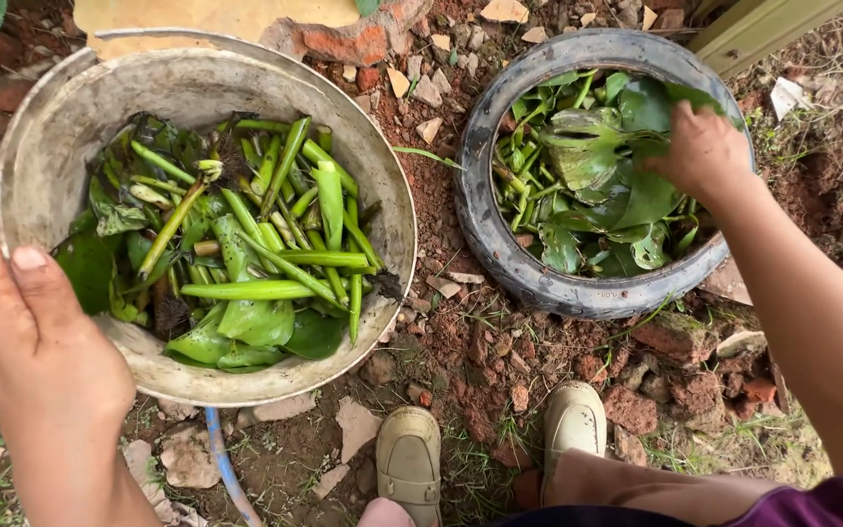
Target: Transferring and arranging chopped plant stalks and leaves from a bucket into a container.
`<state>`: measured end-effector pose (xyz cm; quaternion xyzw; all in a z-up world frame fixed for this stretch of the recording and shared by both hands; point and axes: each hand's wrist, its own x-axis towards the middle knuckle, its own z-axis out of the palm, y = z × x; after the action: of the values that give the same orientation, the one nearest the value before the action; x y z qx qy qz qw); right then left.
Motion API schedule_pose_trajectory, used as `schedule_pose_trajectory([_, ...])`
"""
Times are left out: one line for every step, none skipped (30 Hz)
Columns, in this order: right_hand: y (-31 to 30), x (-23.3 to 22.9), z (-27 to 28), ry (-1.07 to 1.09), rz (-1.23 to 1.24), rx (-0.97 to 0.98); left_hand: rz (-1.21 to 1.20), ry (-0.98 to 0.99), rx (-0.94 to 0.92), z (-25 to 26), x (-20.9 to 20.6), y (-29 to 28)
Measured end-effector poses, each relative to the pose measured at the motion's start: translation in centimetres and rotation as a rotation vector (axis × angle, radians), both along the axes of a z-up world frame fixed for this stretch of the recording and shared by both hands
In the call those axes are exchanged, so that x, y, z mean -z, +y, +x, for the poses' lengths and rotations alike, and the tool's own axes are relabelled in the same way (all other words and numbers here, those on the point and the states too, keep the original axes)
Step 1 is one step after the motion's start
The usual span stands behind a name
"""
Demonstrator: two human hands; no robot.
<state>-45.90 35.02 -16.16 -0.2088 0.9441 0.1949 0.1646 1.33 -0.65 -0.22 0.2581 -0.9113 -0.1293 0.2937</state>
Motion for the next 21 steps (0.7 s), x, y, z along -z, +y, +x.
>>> schedule_pose_trajectory([-0.5, -1.4, 0.9, 0.013, -0.143, -0.09, -0.002, 0.002, 0.003, 0.0, 0.1, -0.1])
schedule_pose_trajectory([-0.9, -2.8, 1.9, 0.026, -0.287, -0.18, -0.005, 0.004, 0.007, 0.1, 0.2, -0.2])
schedule_pose_trajectory([-1.4, -3.0, 2.6, 0.025, -0.286, -0.181, -0.004, 0.003, 0.006, 0.0, 0.1, -0.1])
schedule_pose_trajectory([-1.8, -3.2, 3.4, -0.024, -0.268, -0.28, 0.001, 0.002, -0.005, -0.1, 0.1, 0.0])
schedule_pose_trajectory([-2.4, -3.4, 4.0, -0.07, -0.253, -0.381, 0.003, 0.002, -0.017, -0.2, -0.1, 0.0])
schedule_pose_trajectory([-1.5, -1.7, 3.7, -0.069, -0.254, -0.383, 0.002, 0.004, -0.019, -0.7, 0.2, 0.0])
schedule_pose_trajectory([-1.1, 0.0, 3.2, -0.211, -0.169, -0.332, 0.063, 0.013, -0.058, -0.9, 0.4, 0.0])
schedule_pose_trajectory([-0.9, 1.7, 2.7, -0.35, -0.082, -0.276, 0.126, 0.024, -0.095, -1.1, 0.5, -0.1])
schedule_pose_trajectory([-1.2, 2.2, 1.7, -0.359, -0.092, -0.303, 0.111, 0.016, -0.121, -1.8, 0.1, 0.3])
schedule_pose_trajectory([-1.5, 2.8, 0.8, -0.219, -0.117, -0.373, 0.148, 0.007, -0.151, -2.4, -0.3, 0.6])
schedule_pose_trajectory([-2.0, 3.7, 0.0, -0.081, -0.15, -0.444, 0.183, -0.005, -0.186, -2.8, -0.5, 1.1])
schedule_pose_trajectory([-4.0, 0.8, 1.8, -0.093, -0.167, -0.474, 0.166, -0.013, -0.218, -3.4, -1.5, 2.1])
schedule_pose_trajectory([-5.8, -2.3, 3.5, 0.016, -0.469, -0.659, 0.304, -0.073, -0.279, -4.1, -2.3, 2.9])
schedule_pose_trajectory([-7.4, -5.5, 5.1, 0.133, -0.779, -0.827, 0.445, -0.129, -0.338, -5.0, -3.1, 3.7])
schedule_pose_trajectory([-9.8, -8.6, 8.3, 0.122, -0.791, -0.842, 0.438, -0.132, -0.359, -4.9, -3.0, 4.1])
schedule_pose_trajectory([-12.0, -11.7, 11.5, 0.019, -0.931, -0.939, 0.398, -0.158, -0.309, -4.8, -2.8, 4.5])
schedule_pose_trajectory([-13.6, -15.0, 14.6, -0.079, -1.066, -1.026, 0.36, -0.182, -0.247, -5.0, -2.6, 4.9])
schedule_pose_trajectory([-16.5, -16.7, 17.5, -0.085, -1.073, -1.033, 0.355, -0.183, -0.258, -4.7, -2.2, 4.9])
schedule_pose_trajectory([-19.2, -18.6, 20.3, -0.272, -0.604, -0.935, 0.332, -0.18, -0.248, -4.6, -1.9, 4.8])
schedule_pose_trajectory([-21.9, -20.5, 23.1, -0.427, -0.136, -0.799, 0.31, -0.177, -0.238, -4.6, -1.6, 4.7])
schedule_pose_trajectory([-21.9, -18.4, 23.5, -0.427, -0.14, -0.802, 0.306, -0.178, -0.241, -4.6, -1.5, 4.7])
